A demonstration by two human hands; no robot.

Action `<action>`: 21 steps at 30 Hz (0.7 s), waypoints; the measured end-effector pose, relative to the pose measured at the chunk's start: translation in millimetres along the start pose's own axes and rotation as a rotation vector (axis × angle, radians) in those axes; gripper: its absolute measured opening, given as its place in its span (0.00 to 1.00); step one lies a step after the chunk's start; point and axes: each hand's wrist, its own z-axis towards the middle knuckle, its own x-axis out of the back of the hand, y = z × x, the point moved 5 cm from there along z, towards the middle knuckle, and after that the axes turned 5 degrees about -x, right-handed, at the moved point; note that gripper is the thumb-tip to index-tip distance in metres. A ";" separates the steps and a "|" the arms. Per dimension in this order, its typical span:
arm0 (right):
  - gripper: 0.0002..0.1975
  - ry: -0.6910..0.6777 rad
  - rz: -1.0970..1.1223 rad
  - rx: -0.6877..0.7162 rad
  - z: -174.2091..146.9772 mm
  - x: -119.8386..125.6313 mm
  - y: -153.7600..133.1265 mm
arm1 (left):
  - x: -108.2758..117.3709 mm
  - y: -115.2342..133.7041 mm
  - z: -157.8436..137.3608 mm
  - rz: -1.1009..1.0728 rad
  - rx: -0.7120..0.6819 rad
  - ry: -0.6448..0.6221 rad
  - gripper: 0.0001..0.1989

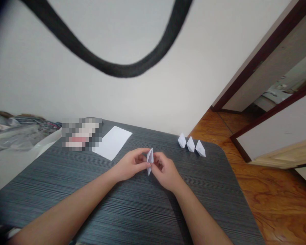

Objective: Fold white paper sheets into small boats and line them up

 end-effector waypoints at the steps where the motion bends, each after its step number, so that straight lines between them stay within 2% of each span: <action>1: 0.11 0.003 -0.014 0.001 -0.2 0.2 -0.2 | 0.4 0.3 -0.1 -0.012 0.005 0.000 0.22; 9: 0.14 0.100 -0.069 -0.019 0.8 8.7 3.9 | 3.4 -1.2 -1.7 -0.066 0.041 0.016 0.19; 16: 0.15 0.133 -0.158 0.108 0.8 12.8 -4.9 | 4.2 -1.0 -0.4 -0.150 0.036 0.026 0.21; 21: 0.15 0.145 -0.133 0.141 -0.4 14.2 -2.8 | 3.2 -4.2 1.3 -0.278 0.066 0.049 0.18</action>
